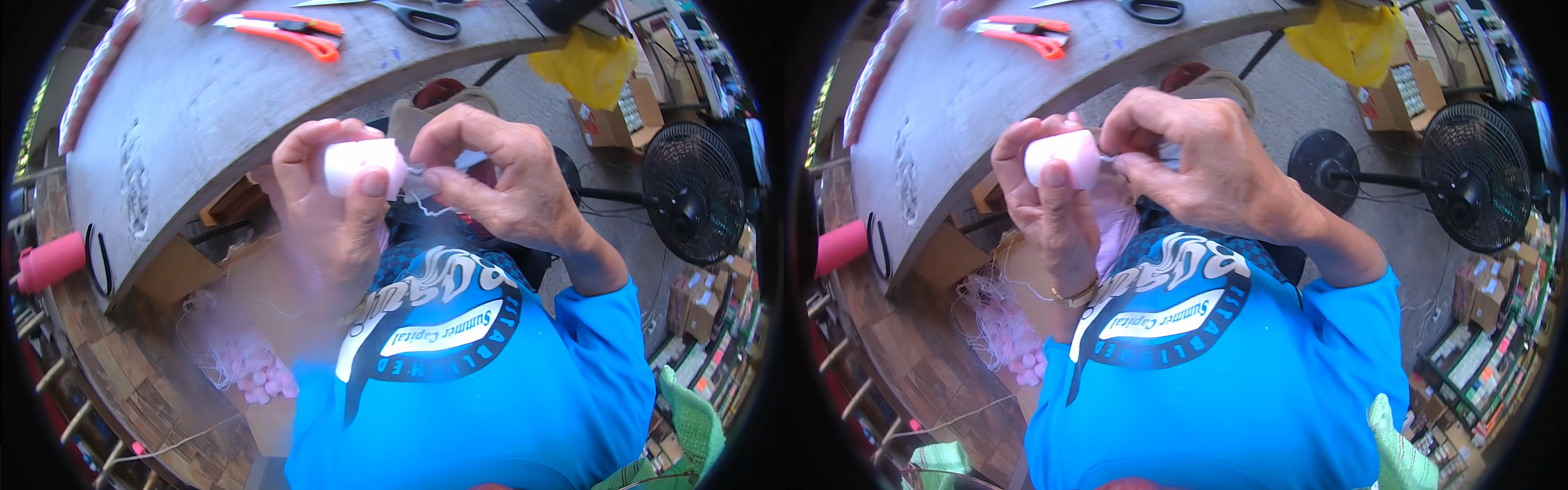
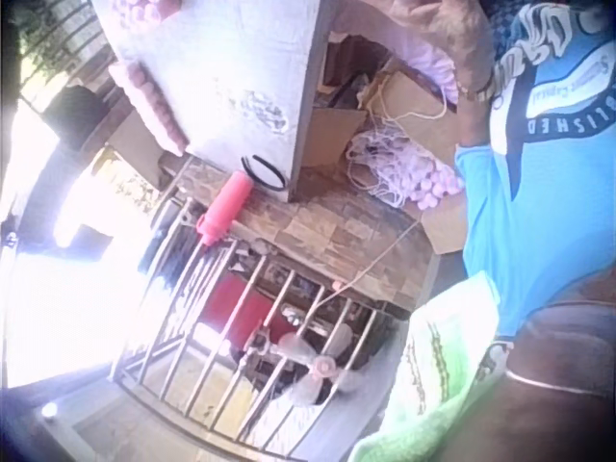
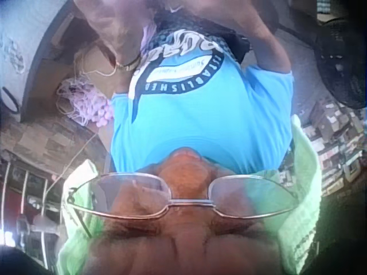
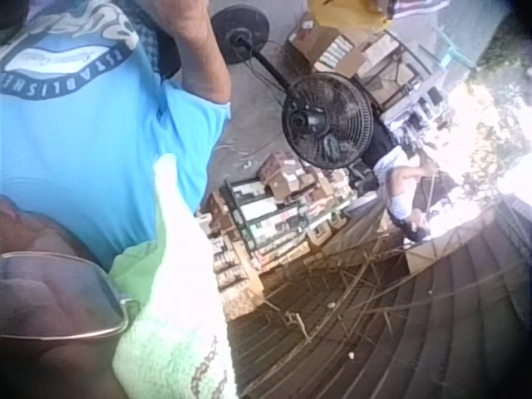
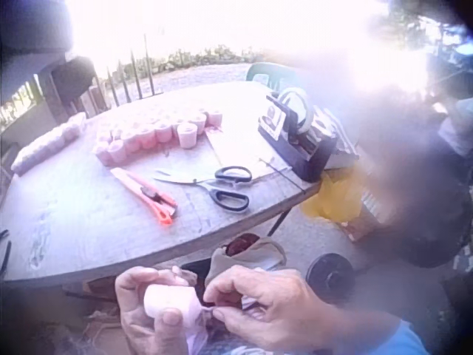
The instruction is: The person inserts a white wick into the top of small pink cylindrical candles, trims the wick with scissors, and wipes the candle with a cloth. The person repeats this process for several candles, placing finished units on the table.
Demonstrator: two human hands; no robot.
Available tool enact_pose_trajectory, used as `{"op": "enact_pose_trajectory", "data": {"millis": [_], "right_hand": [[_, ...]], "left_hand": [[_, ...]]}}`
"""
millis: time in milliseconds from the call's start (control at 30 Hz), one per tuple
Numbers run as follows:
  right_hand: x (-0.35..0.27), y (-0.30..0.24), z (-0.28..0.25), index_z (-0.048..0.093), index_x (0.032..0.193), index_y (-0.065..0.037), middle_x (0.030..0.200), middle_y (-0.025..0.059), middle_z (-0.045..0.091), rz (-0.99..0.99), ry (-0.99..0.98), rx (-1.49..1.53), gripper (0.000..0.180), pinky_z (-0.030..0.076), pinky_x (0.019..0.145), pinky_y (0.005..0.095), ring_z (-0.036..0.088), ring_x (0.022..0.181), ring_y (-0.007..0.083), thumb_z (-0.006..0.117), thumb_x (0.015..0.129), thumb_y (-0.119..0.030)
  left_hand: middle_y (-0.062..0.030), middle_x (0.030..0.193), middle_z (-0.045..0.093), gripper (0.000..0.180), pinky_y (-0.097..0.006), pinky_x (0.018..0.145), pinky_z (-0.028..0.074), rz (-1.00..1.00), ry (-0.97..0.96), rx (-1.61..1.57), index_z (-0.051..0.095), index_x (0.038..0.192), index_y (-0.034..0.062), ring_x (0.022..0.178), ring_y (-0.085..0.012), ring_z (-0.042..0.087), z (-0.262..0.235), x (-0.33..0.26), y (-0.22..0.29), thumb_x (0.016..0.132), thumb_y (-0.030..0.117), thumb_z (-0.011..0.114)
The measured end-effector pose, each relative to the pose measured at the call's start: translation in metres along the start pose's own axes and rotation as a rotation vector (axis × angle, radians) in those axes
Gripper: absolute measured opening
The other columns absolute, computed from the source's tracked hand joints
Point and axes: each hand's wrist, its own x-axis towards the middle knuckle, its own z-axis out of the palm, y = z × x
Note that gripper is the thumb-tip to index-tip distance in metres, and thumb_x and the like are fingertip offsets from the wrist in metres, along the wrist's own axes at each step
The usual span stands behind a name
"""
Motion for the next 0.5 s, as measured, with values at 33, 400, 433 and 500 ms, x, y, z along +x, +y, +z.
{"op": "enact_pose_trajectory", "data": {"millis": [33,400,433,500], "right_hand": [[0.000,0.004,0.003,0.064,0.091,-0.001,0.085,0.0037,0.064,-0.011,0.030,-0.018,0.010,0.053,0.064,0.0237,0.063,0.074,0.0104,0.065,0.081,-0.001],[0.001,0.009,0.016,0.059,0.089,-0.002,0.077,0.0043,0.058,-0.254,0.130,-0.290,0.007,0.046,0.053,0.0217,0.058,0.067,0.0104,0.064,0.088,-0.008],[0.001,0.011,0.016,0.058,0.090,-0.002,0.078,0.0046,0.058,-0.269,0.130,-0.300,0.008,0.046,0.052,0.0217,0.058,0.067,0.0106,0.063,0.088,-0.008],[0.001,0.012,0.018,0.058,0.090,-0.002,0.079,0.0053,0.058,-0.277,0.135,-0.297,0.008,0.046,0.052,0.0220,0.058,0.068,0.0111,0.063,0.089,-0.008]], "left_hand": [[-0.0127,0.110,0.056,0.048,-0.035,0.096,0.041,0.001,-0.010,0.017,0.038,0.128,0.0041,0.101,-0.0178,0.056,-0.002,0.000,0.001,0.091,0.017,0.066],[-0.0112,0.109,0.055,0.053,-0.025,0.080,0.050,0.089,0.026,-0.059,0.037,0.128,0.0066,0.094,-0.0143,0.059,0.000,0.000,-0.006,0.086,0.008,0.070],[-0.0111,0.109,0.055,0.053,-0.025,0.080,0.050,0.097,0.032,-0.067,0.037,0.127,0.0066,0.094,-0.0142,0.059,0.000,0.000,-0.006,0.086,0.008,0.070],[-0.0109,0.110,0.055,0.053,-0.025,0.081,0.050,0.099,0.043,-0.083,0.038,0.127,0.0064,0.095,-0.0140,0.058,0.000,0.000,-0.006,0.086,0.008,0.070]]}}
